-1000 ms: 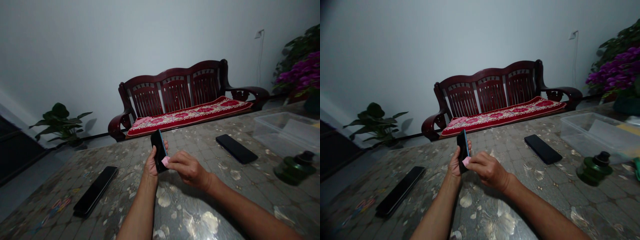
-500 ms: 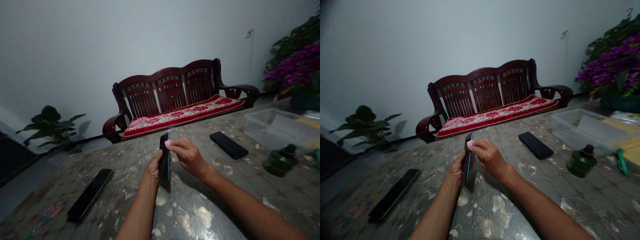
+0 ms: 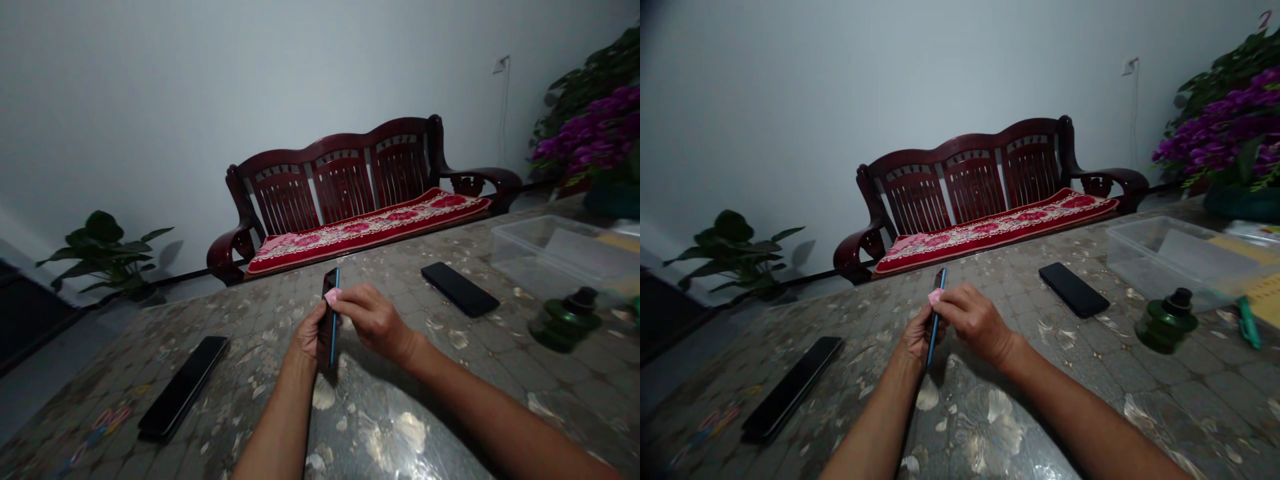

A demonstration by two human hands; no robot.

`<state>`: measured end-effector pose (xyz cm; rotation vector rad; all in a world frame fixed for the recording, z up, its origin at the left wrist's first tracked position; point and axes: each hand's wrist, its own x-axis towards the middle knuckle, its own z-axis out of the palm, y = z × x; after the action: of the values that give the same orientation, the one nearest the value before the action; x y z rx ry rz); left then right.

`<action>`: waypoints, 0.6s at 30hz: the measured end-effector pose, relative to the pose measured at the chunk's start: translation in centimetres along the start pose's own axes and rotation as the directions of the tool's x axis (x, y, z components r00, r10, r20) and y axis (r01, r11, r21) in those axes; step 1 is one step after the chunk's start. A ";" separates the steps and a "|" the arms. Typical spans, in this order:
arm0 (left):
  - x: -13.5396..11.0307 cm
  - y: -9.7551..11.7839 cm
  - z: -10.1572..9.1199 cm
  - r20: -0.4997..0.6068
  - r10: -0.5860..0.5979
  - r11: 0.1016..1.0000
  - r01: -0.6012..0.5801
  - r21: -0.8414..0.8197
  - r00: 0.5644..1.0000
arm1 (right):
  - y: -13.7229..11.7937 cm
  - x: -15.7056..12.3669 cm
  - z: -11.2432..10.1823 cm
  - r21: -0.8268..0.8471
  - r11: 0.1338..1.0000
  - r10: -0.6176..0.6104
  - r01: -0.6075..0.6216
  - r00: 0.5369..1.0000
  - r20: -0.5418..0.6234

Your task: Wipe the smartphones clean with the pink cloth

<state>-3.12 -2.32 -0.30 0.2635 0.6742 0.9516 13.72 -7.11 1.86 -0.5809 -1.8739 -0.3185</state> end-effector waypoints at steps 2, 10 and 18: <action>0.3 -0.3 -0.2 0.029 -0.023 0.999 0.022 0.045 0.999 | 0.4 0.1 -0.4 -0.009 0.999 0.035 -0.035 0.999 -0.016; 0.2 0.2 -0.8 0.080 0.074 0.997 -0.075 0.013 0.994 | -0.7 -0.3 0.2 0.033 0.996 -0.085 0.084 0.995 0.043; -0.2 0.2 0.6 0.283 0.138 0.891 -0.244 0.382 0.949 | 2.0 0.9 -1.7 0.005 0.941 0.333 -0.338 0.926 -0.178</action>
<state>-2.90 -2.31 0.36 0.8283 0.6189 0.9372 15.87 -5.96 3.23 -0.8505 -1.5680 -0.1614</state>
